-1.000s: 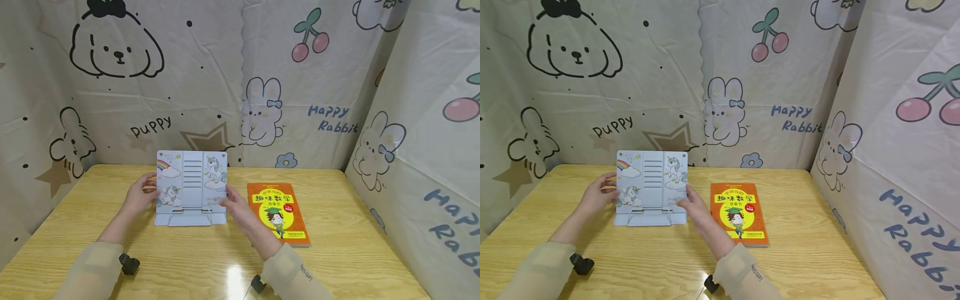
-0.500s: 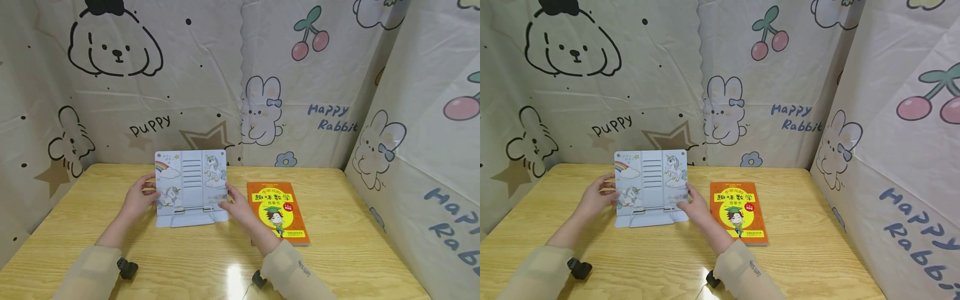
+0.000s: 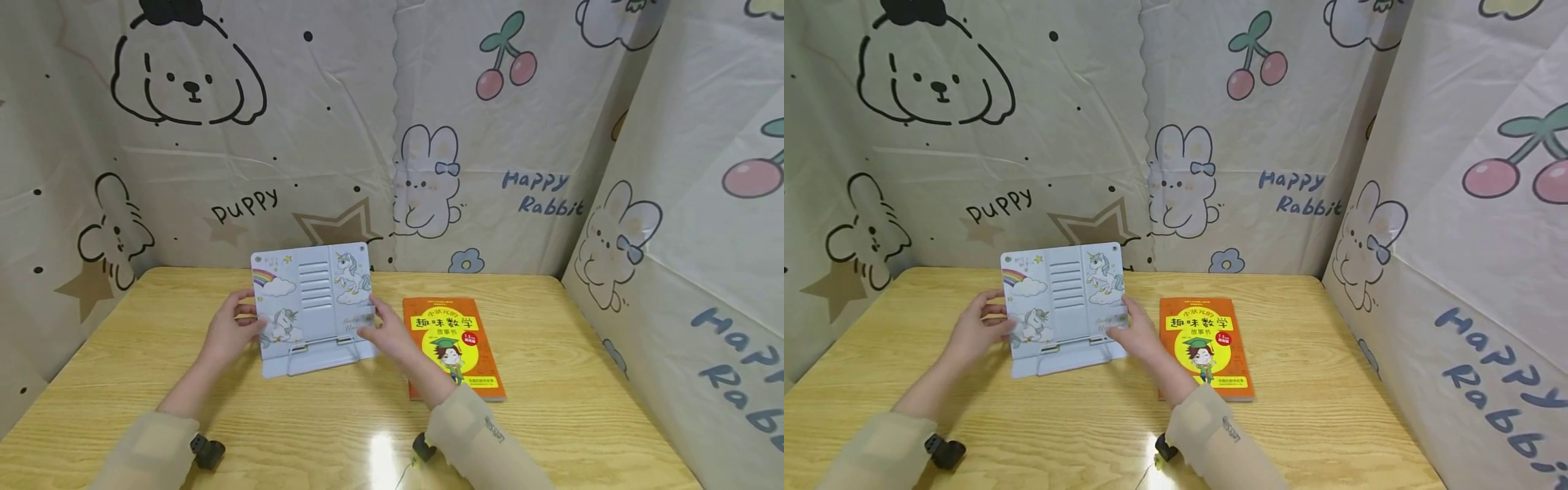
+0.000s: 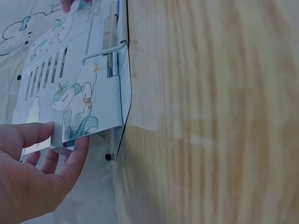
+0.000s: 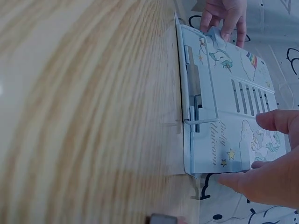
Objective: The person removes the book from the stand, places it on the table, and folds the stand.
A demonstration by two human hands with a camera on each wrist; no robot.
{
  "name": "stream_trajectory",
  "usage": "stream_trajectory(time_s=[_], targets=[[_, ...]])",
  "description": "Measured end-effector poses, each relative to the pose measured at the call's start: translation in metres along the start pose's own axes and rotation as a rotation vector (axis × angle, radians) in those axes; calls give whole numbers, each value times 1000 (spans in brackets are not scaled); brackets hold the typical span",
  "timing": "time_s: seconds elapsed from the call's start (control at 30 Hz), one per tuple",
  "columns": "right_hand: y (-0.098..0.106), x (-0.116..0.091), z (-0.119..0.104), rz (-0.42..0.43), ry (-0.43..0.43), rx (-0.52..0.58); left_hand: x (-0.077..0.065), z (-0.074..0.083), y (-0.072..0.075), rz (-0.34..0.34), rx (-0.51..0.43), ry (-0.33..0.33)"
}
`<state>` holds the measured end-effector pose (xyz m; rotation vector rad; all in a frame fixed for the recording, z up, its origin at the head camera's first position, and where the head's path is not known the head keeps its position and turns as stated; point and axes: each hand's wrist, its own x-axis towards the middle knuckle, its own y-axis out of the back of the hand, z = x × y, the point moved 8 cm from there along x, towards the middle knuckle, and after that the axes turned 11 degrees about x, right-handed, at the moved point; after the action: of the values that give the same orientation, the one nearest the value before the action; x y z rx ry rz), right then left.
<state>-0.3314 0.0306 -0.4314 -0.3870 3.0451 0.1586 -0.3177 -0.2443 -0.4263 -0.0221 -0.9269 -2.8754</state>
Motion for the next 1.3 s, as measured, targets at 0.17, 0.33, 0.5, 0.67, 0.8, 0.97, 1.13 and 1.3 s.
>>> stream_trajectory(time_s=[0.17, 0.33, 0.5, 0.67, 0.8, 0.97, 1.13, 1.3], targets=[[2, 3, -1, 21, 4, -74, -5, 1, -2, 11, 20, 3], [3, 5, -4, 35, 23, -158, -10, 2, -5, 13, 12, 4], [5, 6, -6, 47, 52, -227, -17, 5, -7, 9, 1, 14], [4, 8, -8, 41, 104, -326, -23, 8, -8, 11, 8, 24], [3, 9, -9, 35, 154, -404, -26, 9, -9, 11, 5, 31], [1, 11, -8, 23, 170, -481, -29, 10, -12, 11, 25, 39], [0, 12, -8, 23, 182, -512, -34, 12, -15, 9, 31, 45], [-1, 15, -7, 18, 171, -513, -39, 16, -18, -4, 12, 45]])
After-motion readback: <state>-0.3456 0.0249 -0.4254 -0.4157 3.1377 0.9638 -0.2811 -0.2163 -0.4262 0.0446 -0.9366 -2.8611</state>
